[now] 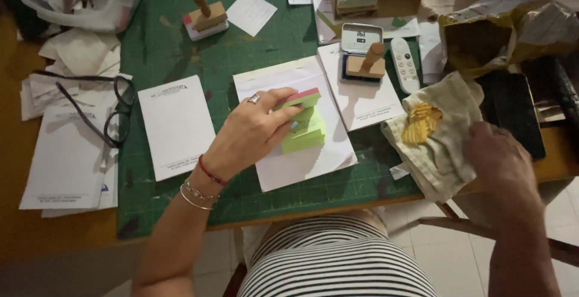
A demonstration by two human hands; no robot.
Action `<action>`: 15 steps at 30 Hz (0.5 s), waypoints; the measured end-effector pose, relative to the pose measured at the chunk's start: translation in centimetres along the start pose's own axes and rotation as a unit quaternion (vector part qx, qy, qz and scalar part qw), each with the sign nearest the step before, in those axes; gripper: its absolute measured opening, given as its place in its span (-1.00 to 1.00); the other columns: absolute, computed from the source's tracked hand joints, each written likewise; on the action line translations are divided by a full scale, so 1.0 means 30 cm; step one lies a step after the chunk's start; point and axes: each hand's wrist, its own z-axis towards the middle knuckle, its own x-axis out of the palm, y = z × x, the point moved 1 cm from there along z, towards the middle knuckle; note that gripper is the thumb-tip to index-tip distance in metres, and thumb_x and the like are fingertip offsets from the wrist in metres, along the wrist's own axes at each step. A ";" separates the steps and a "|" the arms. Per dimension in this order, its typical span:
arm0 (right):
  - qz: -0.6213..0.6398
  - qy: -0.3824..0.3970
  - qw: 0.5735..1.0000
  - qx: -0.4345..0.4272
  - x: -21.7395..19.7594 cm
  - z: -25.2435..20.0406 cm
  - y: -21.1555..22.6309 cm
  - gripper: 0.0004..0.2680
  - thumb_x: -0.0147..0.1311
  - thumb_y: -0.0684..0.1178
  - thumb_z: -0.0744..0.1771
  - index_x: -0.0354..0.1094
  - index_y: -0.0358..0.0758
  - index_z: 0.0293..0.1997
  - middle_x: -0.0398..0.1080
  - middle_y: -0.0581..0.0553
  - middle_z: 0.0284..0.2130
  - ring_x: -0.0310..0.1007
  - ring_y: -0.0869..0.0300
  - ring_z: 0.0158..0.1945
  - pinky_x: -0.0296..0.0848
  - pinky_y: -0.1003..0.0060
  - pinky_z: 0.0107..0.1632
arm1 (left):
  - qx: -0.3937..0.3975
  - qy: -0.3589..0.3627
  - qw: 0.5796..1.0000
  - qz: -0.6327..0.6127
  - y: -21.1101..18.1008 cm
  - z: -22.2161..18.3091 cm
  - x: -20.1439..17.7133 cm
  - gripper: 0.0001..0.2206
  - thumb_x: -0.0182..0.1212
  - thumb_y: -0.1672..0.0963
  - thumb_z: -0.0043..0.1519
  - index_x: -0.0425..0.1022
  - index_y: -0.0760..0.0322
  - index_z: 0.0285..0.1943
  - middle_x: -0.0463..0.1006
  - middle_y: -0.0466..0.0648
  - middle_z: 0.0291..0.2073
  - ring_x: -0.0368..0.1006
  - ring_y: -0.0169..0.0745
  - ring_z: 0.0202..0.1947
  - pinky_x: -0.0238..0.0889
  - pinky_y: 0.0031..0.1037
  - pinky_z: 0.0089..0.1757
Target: A person is manually stamping a stack of sticky notes using a rubber stamp and an ink pad on a cluttered workbench.
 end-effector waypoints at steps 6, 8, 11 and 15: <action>-0.137 -0.334 0.890 -0.279 0.034 -0.003 -0.038 -0.69 -0.03 -0.01 0.50 0.44 -0.02 0.45 0.59 -0.13 0.07 0.59 -0.16 0.01 0.54 -0.13 -0.03 | 0.005 0.003 1.000 -0.004 0.003 -0.004 0.008 -0.80 0.17 0.18 0.44 0.62 0.24 0.19 0.50 0.18 0.32 0.56 0.14 0.06 0.47 -0.09 -0.28; -0.095 -0.354 0.866 -0.341 -0.043 -0.058 0.125 -0.66 -0.02 -0.07 0.49 0.43 -0.04 0.50 0.58 -0.12 0.21 0.57 -0.15 0.06 0.54 -0.12 -0.03 | 0.007 -0.001 1.000 -0.007 0.001 0.002 0.004 -0.81 0.17 0.18 0.45 0.64 0.24 0.18 0.51 0.18 0.31 0.57 0.14 0.06 0.46 -0.09 -0.27; 0.038 -0.216 0.898 -0.381 -0.126 -0.071 0.396 -0.55 0.10 -0.05 0.44 0.19 -0.17 0.58 0.47 -0.37 0.20 0.48 -0.15 0.10 0.46 -0.22 0.09 | 0.006 -0.008 1.000 -0.015 -0.002 0.000 -0.001 -0.86 0.15 0.17 0.48 0.62 0.22 0.09 0.54 0.20 0.27 0.58 0.18 -0.23 0.45 -0.12 -0.32; 0.029 -0.161 0.933 -0.320 -0.088 0.063 0.578 -0.61 -0.04 0.11 0.51 0.10 -0.07 0.57 0.41 -0.32 0.11 0.43 -0.10 -0.05 0.52 -0.08 -0.14 | 0.011 0.002 1.000 -0.017 0.004 -0.012 0.004 -0.83 0.17 0.26 0.40 0.67 0.28 0.04 0.54 0.26 0.30 0.64 0.22 -0.10 0.51 -0.10 -0.27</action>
